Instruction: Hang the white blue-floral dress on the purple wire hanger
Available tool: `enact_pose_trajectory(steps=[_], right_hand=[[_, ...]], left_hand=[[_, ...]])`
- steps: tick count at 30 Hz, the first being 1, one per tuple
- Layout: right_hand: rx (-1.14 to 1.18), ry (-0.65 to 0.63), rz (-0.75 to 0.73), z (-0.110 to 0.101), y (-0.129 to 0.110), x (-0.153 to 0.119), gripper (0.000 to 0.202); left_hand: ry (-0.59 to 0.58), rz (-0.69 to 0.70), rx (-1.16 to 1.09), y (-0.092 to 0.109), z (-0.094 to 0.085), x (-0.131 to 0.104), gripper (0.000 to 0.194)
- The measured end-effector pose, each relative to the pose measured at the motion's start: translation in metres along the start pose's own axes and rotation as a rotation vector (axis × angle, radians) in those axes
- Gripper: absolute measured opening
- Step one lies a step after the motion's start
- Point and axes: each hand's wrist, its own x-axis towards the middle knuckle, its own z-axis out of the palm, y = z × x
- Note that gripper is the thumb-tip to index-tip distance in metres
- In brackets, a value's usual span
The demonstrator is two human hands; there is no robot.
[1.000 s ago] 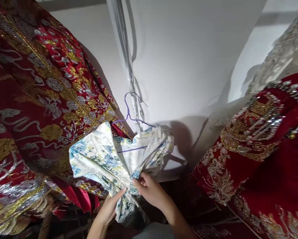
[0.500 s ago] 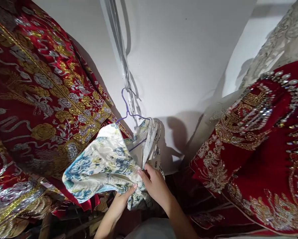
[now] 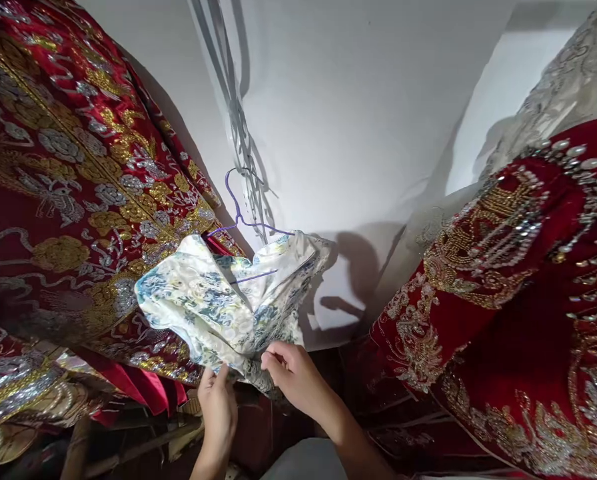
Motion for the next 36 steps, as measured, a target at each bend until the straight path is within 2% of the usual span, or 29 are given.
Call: enact_pose_trajectory(steps=[3,5,9,11,14,17,19,21,23,26,28,29,31,34,36], right_hand=[[-0.039,0.040,0.031,0.002,0.010,0.010,0.026],[-0.050,0.048,0.057,0.005,0.014,0.016,0.028],[-0.040,0.020,0.049,0.013,0.015,0.023,0.030],[-0.052,0.095,0.033,0.018,0.015,0.027,0.028],[-0.081,0.194,0.020,0.025,0.013,0.033,0.025],[-0.056,0.108,-0.016,0.030,0.008,0.037,0.023],[-0.020,0.087,-0.056,0.030,0.004,0.037,0.029],[0.036,0.138,-0.088,0.029,0.002,0.036,0.033],[0.096,0.195,-0.094,0.026,0.003,0.033,0.033],[0.123,0.201,-0.083,0.020,0.007,0.028,0.029],[0.124,0.215,-0.086,0.017,0.009,0.024,0.029],[0.128,0.227,-0.088,0.016,0.009,0.022,0.030],[0.138,0.256,-0.090,0.017,0.008,0.021,0.031],[0.162,0.254,-0.090,0.020,0.005,0.023,0.031],[0.170,0.240,-0.100,0.023,0.005,0.025,0.029]], left_hand=[[-0.139,-0.057,-0.061,-0.005,0.004,-0.008,0.035],[-0.204,-0.111,-0.057,-0.007,0.004,-0.014,0.036],[-0.186,-0.224,0.005,-0.007,-0.004,-0.018,0.033],[-0.183,-0.275,0.012,-0.002,-0.008,-0.017,0.035],[-0.241,-0.286,-0.001,0.010,-0.006,-0.016,0.041],[-0.299,-0.269,0.005,0.018,-0.001,-0.013,0.040],[-0.320,-0.247,0.026,0.018,-0.001,-0.008,0.033],[-0.266,-0.170,0.048,0.015,-0.005,0.000,0.027],[-0.099,-0.015,0.034,0.013,-0.010,0.010,0.026],[0.155,0.241,-0.041,0.016,-0.019,0.024,0.024],[0.197,0.449,-0.006,0.019,-0.022,0.025,0.027],[0.166,0.564,0.056,0.019,-0.022,0.022,0.028],[-0.017,0.756,0.245,0.017,-0.019,0.013,0.027],[-0.366,0.865,0.529,0.008,-0.004,-0.004,0.031],[-0.469,0.907,0.631,0.003,0.010,-0.011,0.034]])
